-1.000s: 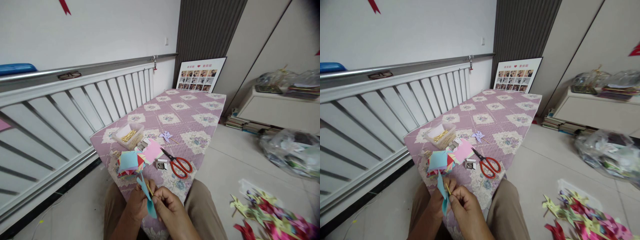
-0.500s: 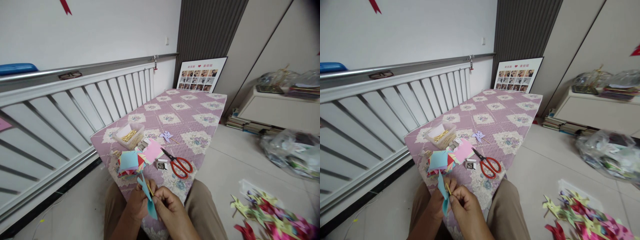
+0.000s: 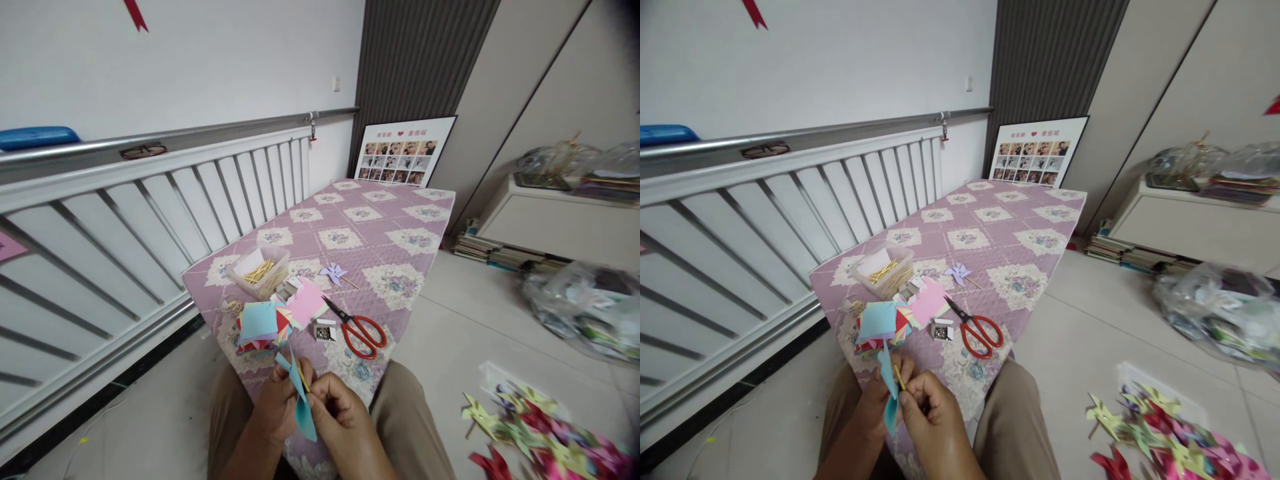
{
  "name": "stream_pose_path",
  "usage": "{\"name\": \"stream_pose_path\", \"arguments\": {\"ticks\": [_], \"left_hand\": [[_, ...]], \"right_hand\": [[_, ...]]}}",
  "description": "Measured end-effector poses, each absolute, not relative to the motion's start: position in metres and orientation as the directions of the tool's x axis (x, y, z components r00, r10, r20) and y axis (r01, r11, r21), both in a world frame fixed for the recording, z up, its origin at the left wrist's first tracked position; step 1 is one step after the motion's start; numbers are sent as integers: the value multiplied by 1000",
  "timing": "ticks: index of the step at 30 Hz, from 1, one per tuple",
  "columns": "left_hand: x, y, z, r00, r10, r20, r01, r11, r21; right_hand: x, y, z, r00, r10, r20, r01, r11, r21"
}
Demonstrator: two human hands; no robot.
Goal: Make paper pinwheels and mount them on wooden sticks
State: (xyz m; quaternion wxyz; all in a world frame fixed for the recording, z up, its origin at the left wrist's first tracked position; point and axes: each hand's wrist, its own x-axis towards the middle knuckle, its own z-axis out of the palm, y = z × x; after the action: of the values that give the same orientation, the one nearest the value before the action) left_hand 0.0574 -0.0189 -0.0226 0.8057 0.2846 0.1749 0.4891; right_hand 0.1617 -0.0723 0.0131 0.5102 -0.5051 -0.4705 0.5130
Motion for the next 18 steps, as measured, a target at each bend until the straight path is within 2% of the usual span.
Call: {"name": "stream_pose_path", "arguments": {"ticks": [12, 18], "left_hand": [[61, -26, -7, 456, 874, -171, -627, 451, 635], [65, -26, 0, 331, 911, -245, -663, 409, 627]], "right_hand": [[170, -72, 3, 23, 995, 100, 118, 97, -988], [169, -71, 7, 25, 995, 98, 139, 94, -986]]}}
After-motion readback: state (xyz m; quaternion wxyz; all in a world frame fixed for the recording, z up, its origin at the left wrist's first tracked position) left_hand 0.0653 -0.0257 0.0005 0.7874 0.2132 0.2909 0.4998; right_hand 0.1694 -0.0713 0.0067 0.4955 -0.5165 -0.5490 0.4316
